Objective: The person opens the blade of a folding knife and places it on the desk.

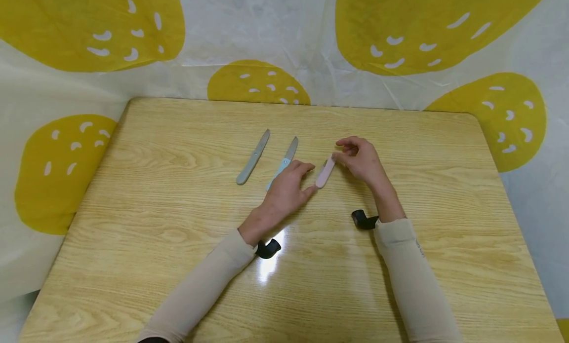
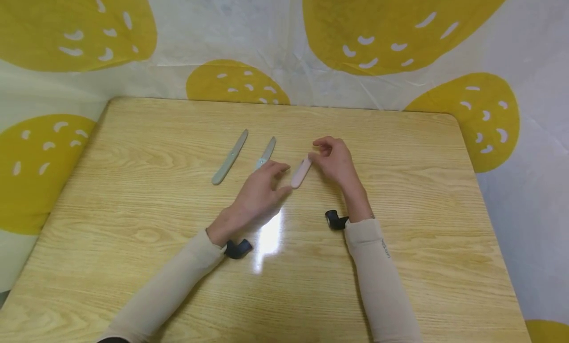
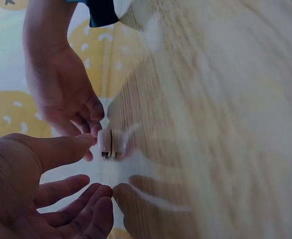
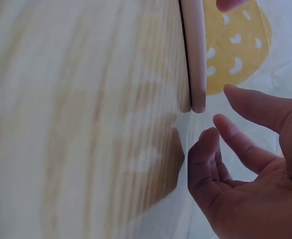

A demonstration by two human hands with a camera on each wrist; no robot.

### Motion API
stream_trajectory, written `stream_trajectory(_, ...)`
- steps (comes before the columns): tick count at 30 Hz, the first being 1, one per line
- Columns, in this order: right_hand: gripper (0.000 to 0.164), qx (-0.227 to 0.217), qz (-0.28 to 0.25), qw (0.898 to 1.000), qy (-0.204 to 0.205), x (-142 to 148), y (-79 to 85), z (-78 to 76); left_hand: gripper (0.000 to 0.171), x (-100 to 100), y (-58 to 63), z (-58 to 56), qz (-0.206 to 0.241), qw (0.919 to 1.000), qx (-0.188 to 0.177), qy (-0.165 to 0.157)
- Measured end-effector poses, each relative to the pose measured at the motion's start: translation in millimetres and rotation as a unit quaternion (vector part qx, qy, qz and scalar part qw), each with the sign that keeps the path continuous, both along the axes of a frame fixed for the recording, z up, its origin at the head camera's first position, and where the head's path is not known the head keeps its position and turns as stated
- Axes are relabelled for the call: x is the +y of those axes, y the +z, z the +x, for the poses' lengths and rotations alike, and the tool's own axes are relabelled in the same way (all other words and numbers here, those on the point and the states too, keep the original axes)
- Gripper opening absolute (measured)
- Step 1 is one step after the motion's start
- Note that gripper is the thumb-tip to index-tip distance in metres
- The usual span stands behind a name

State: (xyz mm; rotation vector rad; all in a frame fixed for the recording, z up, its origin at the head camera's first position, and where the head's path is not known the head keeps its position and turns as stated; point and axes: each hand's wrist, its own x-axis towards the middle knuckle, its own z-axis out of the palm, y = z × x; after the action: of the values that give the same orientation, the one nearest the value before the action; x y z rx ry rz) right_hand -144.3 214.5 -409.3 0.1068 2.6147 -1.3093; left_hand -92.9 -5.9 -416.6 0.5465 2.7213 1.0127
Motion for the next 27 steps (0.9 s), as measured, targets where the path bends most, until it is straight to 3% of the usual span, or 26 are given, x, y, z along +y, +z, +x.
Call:
stream_trajectory(8,0.04,-0.032,0.017,0.999,0.004,-1.1,1.5,-0.3,0.057,2.3,-1.1,0.9,-0.01,0.9998,-0.008,-0.017)
stream_trajectory(27,0.032,-0.026,0.049,0.998,0.034,-1.0,2.1,1.4,0.046,6.5,-3.4,-0.1,-0.019,0.9994,0.0,-0.029)
